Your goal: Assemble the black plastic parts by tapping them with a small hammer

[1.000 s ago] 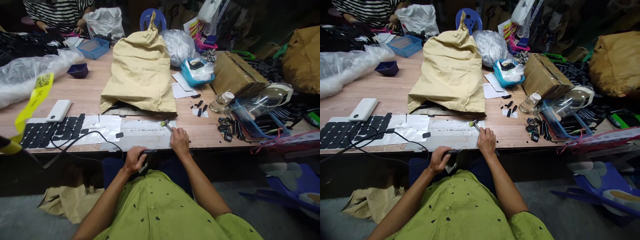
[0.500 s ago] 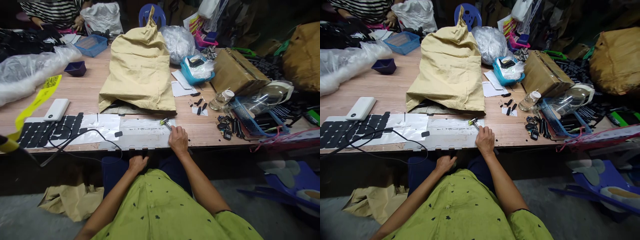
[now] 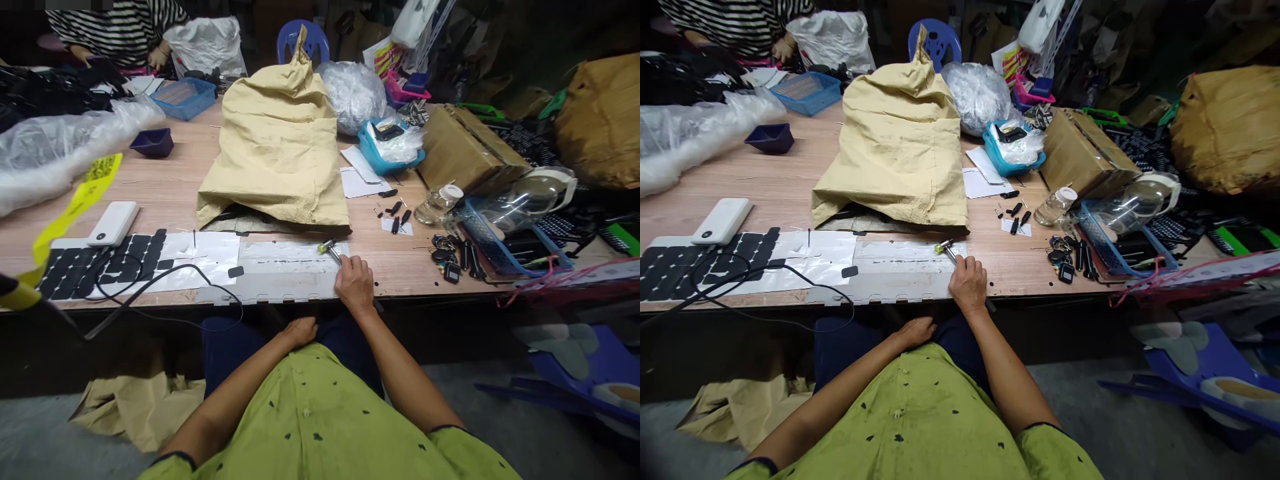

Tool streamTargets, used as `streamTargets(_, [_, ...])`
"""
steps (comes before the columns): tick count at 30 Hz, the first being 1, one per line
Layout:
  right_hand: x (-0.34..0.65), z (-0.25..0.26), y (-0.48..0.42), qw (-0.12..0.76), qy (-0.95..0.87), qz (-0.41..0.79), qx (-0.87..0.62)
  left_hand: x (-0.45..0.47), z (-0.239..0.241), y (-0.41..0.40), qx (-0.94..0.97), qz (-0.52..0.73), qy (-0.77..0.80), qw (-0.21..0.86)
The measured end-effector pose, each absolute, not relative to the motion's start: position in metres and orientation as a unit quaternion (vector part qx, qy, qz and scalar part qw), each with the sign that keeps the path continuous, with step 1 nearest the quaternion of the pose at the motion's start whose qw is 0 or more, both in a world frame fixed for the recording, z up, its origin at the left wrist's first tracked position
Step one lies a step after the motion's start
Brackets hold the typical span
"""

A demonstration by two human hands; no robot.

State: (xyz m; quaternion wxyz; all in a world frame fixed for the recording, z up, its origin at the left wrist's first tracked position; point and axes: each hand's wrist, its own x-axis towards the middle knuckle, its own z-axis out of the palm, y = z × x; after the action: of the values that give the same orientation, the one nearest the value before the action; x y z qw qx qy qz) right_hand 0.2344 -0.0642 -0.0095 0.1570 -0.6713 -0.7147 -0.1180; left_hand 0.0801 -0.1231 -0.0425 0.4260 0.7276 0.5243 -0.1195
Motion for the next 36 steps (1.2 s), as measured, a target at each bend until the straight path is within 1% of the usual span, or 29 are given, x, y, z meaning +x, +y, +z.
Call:
streamTargets(4, [0.234,-0.010,-0.065,0.163,-0.715,-0.116,-0.669,0.064,-0.015,-0.135,0.746,-0.143,0.497,0.419])
streamTargets(6, [0.234,-0.010,-0.066,0.166,-0.715,-0.113,-0.670,0.052,0.005,-0.132,0.760,-0.123,0.459,0.443])
streamTargets(9, [0.234,-0.011,-0.066,0.169,-0.713,-0.109,-0.672,0.033,0.034,-0.103,0.731,-0.018,0.416,0.541])
streamTargets(10, [0.234,-0.011,-0.066,0.170,-0.713,-0.109,-0.671,0.028,0.042,-0.087,0.699,0.027,0.431,0.570])
streamTargets(11, [0.234,-0.011,-0.066,0.171,-0.714,-0.110,-0.670,0.022,0.049,-0.068,0.660,0.084,0.475,0.575])
streamTargets(12, [0.233,-0.011,-0.066,0.172,-0.714,-0.113,-0.669,0.017,0.053,-0.048,0.620,0.148,0.539,0.550])
streamTargets(14, [0.233,-0.011,-0.066,0.173,-0.716,-0.122,-0.665,0.009,0.057,-0.006,0.533,0.280,0.681,0.417])
streamTargets(15, [0.233,-0.011,-0.066,0.174,-0.716,-0.127,-0.664,0.006,0.057,0.013,0.483,0.321,0.738,0.346])
streamTargets(16, [0.233,-0.011,-0.066,0.174,-0.717,-0.131,-0.662,0.004,0.056,0.030,0.436,0.337,0.783,0.287])
streamTargets(18, [0.232,-0.011,-0.066,0.173,-0.718,-0.134,-0.660,0.002,0.051,0.057,0.378,0.336,0.836,0.212])
streamTargets(20, [0.232,-0.010,-0.067,0.172,-0.720,-0.133,-0.659,0.001,0.047,0.074,0.354,0.316,0.861,0.184])
streamTargets(24, [0.231,-0.010,-0.067,0.173,-0.718,-0.132,-0.661,-0.002,0.045,0.085,0.339,0.286,0.879,0.177])
streamTargets(28, [0.230,-0.010,-0.067,0.170,-0.716,-0.127,-0.665,-0.008,0.047,0.066,0.359,0.292,0.868,0.179])
streamTargets(32, [0.229,-0.010,-0.067,0.165,-0.714,-0.121,-0.669,-0.003,0.040,0.014,0.464,0.318,0.810,0.165])
streamTargets(36, [0.230,-0.012,-0.066,0.167,-0.712,-0.108,-0.674,0.008,0.022,-0.032,0.657,0.285,0.675,0.179])
